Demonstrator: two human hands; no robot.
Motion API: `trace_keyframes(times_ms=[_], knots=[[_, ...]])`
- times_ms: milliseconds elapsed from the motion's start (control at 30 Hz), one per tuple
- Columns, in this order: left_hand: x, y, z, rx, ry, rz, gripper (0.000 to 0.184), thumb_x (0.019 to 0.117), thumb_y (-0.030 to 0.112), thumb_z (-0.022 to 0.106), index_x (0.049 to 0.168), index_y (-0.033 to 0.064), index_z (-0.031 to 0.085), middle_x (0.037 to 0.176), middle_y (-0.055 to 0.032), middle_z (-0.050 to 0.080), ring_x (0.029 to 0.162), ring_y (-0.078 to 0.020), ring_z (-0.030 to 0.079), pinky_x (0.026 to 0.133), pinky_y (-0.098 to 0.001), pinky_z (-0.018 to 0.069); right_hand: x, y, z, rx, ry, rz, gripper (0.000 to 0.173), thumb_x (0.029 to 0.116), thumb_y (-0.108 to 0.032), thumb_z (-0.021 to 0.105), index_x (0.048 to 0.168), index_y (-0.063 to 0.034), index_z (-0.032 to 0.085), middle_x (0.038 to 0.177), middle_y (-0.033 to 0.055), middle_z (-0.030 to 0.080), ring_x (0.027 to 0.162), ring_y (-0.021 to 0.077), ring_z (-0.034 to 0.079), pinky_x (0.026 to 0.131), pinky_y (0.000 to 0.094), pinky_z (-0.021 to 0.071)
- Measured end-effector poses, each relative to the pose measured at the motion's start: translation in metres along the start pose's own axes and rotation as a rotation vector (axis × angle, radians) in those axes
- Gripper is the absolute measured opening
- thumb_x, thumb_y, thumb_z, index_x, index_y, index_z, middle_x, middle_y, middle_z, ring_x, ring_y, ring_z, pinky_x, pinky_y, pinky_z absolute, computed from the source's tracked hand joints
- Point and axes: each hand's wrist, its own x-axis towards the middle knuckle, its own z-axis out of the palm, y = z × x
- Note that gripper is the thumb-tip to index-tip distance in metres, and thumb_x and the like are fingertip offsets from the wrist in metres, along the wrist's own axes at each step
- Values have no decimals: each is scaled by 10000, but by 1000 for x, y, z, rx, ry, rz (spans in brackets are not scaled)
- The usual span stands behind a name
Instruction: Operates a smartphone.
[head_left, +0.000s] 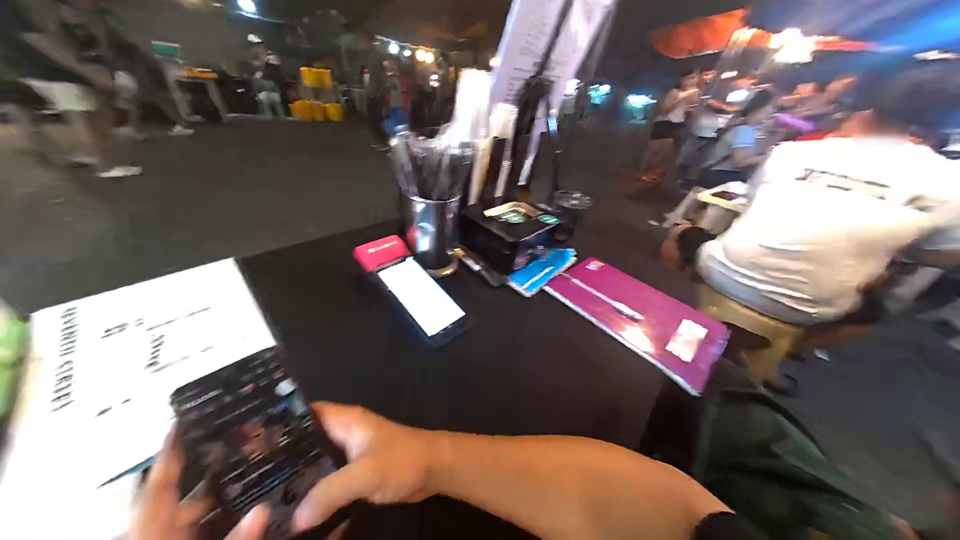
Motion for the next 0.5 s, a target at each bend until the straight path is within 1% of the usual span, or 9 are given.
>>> trace_keyframes(times_ms=[33,67,100,167,233,367,500], knots=[[2,4,3,4,34,-14,994,1008,202,602,1524,-114,-186,1507,-228,425,1337,-154,531,1112,-374,486,0,0,0,17,-15,7,668,850,39,636,1466,13,379,1296,136,615,1120,214,656,850,431,611],[3,7,6,6,77,-25,1051,990,197,635,1525,-76,-227,1495,-188,473,1298,-136,578,1080,-368,528,1,0,0,36,-30,16,644,860,27,631,1456,-12,390,1278,118,628,1102,214,670,807,424,628],[3,6,9,-1,121,-27,1085,972,186,663,1540,-31,-235,1468,-154,528,1249,-141,624,1040,-373,567,2,1,-1,52,-44,29,632,868,10,632,1452,-36,395,1272,101,635,1101,215,675,790,424,636],[2,1,13,-25,165,-17,1097,953,184,702,1587,74,-187,1428,-115,587,1196,-196,670,993,-408,605,3,2,-4,75,-64,55,616,883,-24,641,1450,-70,405,1277,86,638,1114,224,674,775,434,641],[0,-7,13,-17,171,-19,1079,941,231,731,1626,162,-100,1405,-101,612,1172,-234,685,972,-421,616,2,3,-5,85,-71,82,613,893,-55,648,1454,-91,404,1282,83,639,1119,237,675,754,449,643],[0,-10,13,-1,166,-64,1041,931,314,749,1644,213,-3,1389,-81,628,1154,-226,694,958,-411,624,2,3,-7,92,-84,90,622,897,-89,665,1461,-108,404,1285,80,645,1115,242,680,754,450,642],[0,-11,11,49,138,-75,988,949,384,718,1650,191,49,1384,-57,632,1161,-173,687,959,-367,621,1,5,-8,112,-88,88,620,905,-104,676,1462,-105,402,1292,87,642,1121,253,679,764,458,643]])
